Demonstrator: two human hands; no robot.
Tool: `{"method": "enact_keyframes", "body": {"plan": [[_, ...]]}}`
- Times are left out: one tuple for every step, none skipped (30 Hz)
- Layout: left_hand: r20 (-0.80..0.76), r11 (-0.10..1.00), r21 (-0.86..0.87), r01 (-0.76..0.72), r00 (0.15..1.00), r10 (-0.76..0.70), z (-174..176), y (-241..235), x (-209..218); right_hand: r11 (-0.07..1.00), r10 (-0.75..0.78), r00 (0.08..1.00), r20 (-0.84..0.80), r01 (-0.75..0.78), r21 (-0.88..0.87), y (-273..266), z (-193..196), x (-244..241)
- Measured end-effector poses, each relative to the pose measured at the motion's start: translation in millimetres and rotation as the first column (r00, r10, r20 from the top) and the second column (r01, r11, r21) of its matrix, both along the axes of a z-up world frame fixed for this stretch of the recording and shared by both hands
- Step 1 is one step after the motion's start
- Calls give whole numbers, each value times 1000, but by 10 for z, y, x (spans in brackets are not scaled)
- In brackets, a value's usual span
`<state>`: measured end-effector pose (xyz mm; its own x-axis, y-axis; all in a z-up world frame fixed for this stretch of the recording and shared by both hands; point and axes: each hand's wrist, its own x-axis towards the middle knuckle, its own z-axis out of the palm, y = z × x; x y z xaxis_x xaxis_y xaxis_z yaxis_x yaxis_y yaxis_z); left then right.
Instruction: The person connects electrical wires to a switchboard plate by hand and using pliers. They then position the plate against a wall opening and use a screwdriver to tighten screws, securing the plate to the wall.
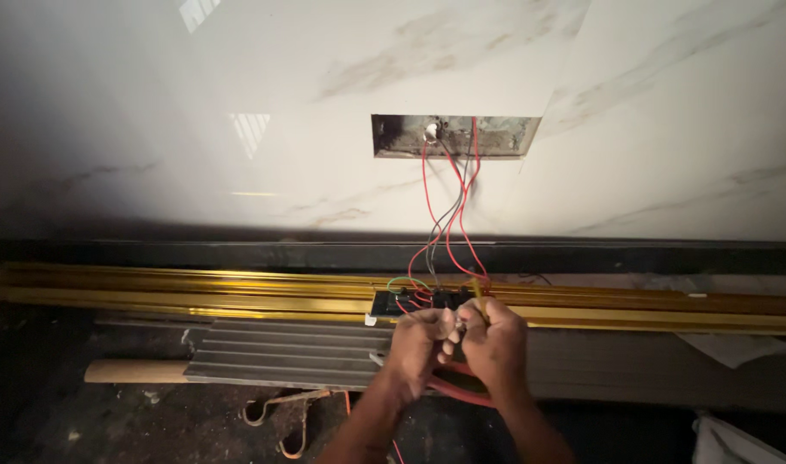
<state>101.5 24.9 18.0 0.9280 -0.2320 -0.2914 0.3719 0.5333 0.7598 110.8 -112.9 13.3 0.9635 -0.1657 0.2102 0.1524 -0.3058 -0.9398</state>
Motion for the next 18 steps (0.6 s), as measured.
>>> {"method": "enact_keyframes", "body": {"plan": [[3, 995, -89, 43, 999, -43, -21, 31, 3, 999, 9, 1000, 18, -8, -47, -8, -11, 6], [-2, 995, -85, 45, 999, -46, -44, 51, 0, 996, 18, 999, 34, -15, -93, -12, -22, 30], [-9, 996, -79, 46, 999, -47, -64, 79, -11, 990, 31, 998, 49, -23, -139, -17, -32, 43], [-16, 996, -73, 46, 999, -48, -78, 92, -17, 992, 46, 997, -66, -53, -112, -52, -27, 63], [-40, 999, -47, 11, 999, -13, -87, 97, -34, 993, 65, 981, -182, -81, -81, -98, -8, 92], [-62, 999, -21, -24, 998, 22, -93, 100, -58, 993, 87, 952, -294, -105, -46, -136, 14, 99], [-82, 998, 5, -56, 995, 56, -92, 98, -64, 994, 95, 976, -197, -104, -37, -174, 40, 81], [-81, 997, -20, -78, 994, 76, -90, 100, -68, 994, 101, 990, -99, -104, -27, -212, 71, 53], [-81, 994, -46, -104, 992, 100, -90, 96, -79, 994, 108, 994, 1, -108, -20, -245, 109, 33], [-81, 989, -73, -129, 989, 123, -87, 94, -84, 985, 172, 984, 55, -171, -19, -264, 150, 21], [-80, 987, -83, -135, 989, 128, -84, 93, -91, 971, 238, 965, 105, -238, -21, -274, 187, -5], [-79, 986, -93, -141, 988, 134, -76, 86, -85, 953, 303, 941, 154, -303, -27, -277, 223, -32], [-76, 984, -101, -145, 988, 138, -64, 82, -82, 945, 326, 930, 168, -323, -49, -276, 258, -51], [-76, 984, -90, -155, 986, 148, -47, 69, -92, 937, 350, 919, 182, -342, -71, -276, 294, -60], [-72, 984, -81, -160, 985, 154, -17, 46, -81, 929, 369, 908, 199, -357, -96, -273, 329, -59], [-68, 984, -72, -165, 985, 161, 20, 32, -72, 926, 379, 909, 174, -373, -65, -264, 353, -68], [-72, 984, -37, -174, 983, 171, 59, 27, -78, 921, 388, 909, 149, -388, -34, -255, 367, -81], [-76, 983, -1, -182, 981, 181, 97, 24, -95, 916, 399, 908, 125, -402, -1, -252, 376, -88]]}}
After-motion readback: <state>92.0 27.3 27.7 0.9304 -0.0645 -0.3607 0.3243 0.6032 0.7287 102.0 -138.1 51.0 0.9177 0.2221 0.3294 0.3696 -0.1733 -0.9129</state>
